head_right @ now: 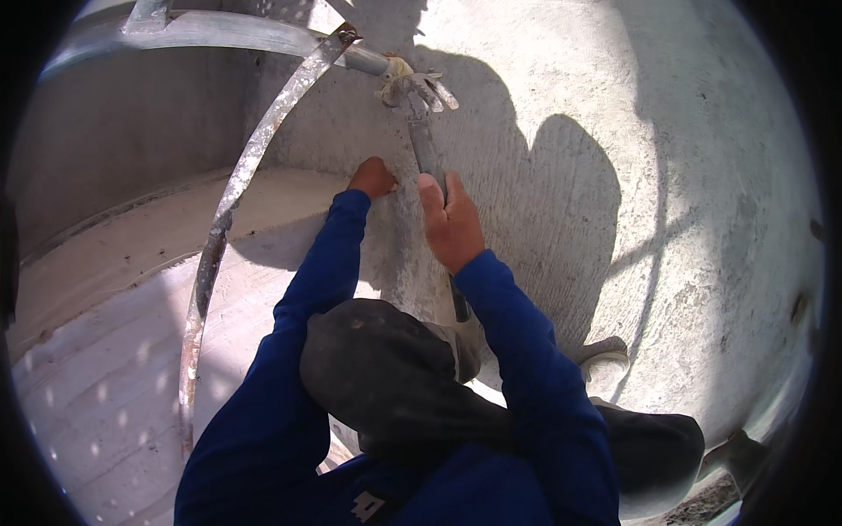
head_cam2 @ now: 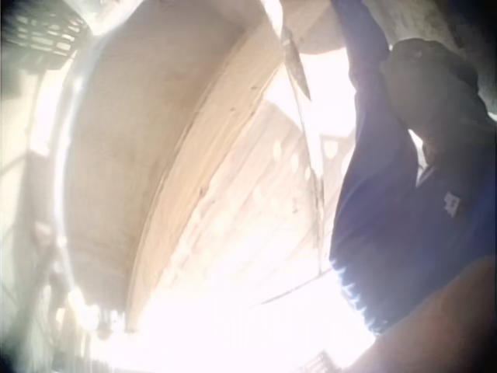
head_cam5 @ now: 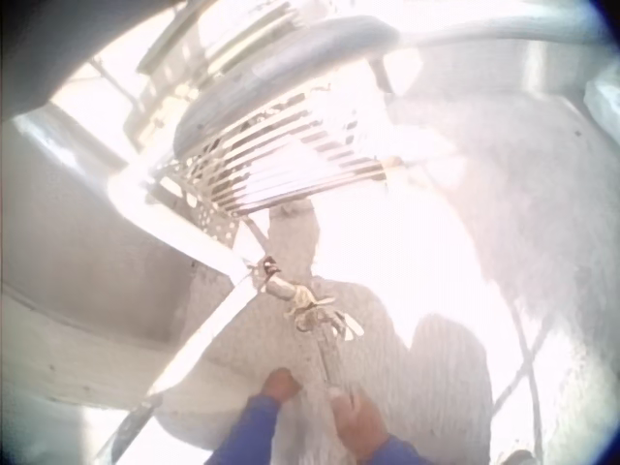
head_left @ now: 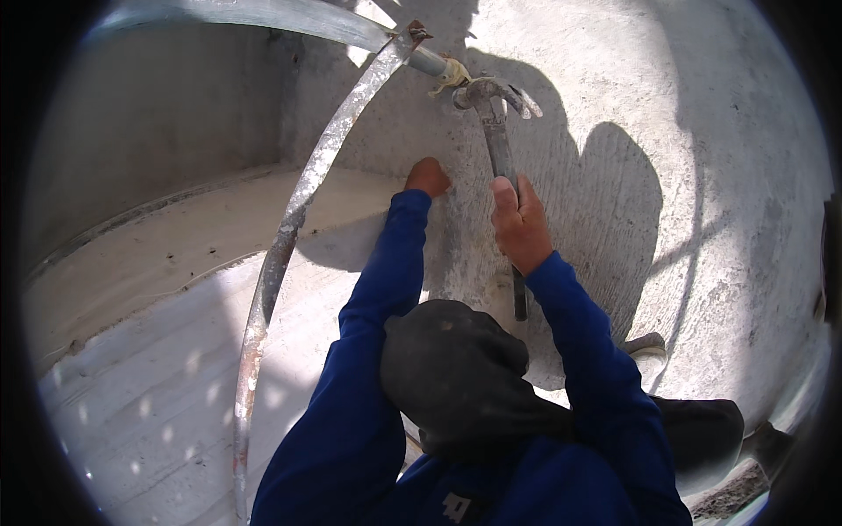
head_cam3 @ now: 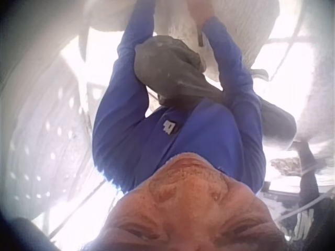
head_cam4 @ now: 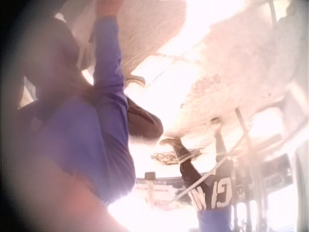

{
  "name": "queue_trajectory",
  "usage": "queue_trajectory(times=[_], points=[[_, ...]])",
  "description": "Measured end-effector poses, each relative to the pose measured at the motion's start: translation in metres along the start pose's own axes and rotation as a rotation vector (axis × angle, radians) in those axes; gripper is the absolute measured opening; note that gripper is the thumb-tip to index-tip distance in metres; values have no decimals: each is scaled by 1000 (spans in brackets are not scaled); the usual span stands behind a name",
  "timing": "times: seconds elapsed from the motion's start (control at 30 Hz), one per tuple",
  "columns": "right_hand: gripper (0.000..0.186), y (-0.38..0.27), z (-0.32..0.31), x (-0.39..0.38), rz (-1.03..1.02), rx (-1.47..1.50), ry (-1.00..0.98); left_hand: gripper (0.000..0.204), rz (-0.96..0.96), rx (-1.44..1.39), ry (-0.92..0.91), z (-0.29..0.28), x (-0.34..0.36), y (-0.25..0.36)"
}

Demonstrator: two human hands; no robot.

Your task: The person uses a hammer to chip away at a concrete surface, then handles a thin wire or cable, manipulating it with both hands near a metal railing. The person continues to work on the concrete edge and wire throughout the clip.

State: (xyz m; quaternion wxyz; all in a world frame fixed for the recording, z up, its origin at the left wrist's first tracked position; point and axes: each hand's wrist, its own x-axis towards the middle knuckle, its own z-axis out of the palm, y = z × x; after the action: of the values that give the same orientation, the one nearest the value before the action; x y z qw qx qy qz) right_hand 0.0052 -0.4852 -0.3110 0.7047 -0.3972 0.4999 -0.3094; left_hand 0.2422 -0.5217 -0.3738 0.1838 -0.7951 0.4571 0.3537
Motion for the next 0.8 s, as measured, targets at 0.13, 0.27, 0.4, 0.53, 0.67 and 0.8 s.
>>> queue_trajectory(times=[0.13,0.27,0.4,0.53,0.67,0.8], points=[[55,31,11,-12,9,-114,24,27,-7,67,41,3,8,2],[52,42,1,14,149,-195,-140,25,49,76,190,4,6,-1],[50,14,7,-3,-116,-50,79,25,19,-4,74,7,8,-6],[57,71,15,-4,-67,-338,76,27,-2,41,31,4,11,2],[53,64,5,11,147,-213,-82,25,39,25,74,4,14,-8],[52,30,-10,4,114,-73,-117,26,39,84,100,-8,1,-6]])
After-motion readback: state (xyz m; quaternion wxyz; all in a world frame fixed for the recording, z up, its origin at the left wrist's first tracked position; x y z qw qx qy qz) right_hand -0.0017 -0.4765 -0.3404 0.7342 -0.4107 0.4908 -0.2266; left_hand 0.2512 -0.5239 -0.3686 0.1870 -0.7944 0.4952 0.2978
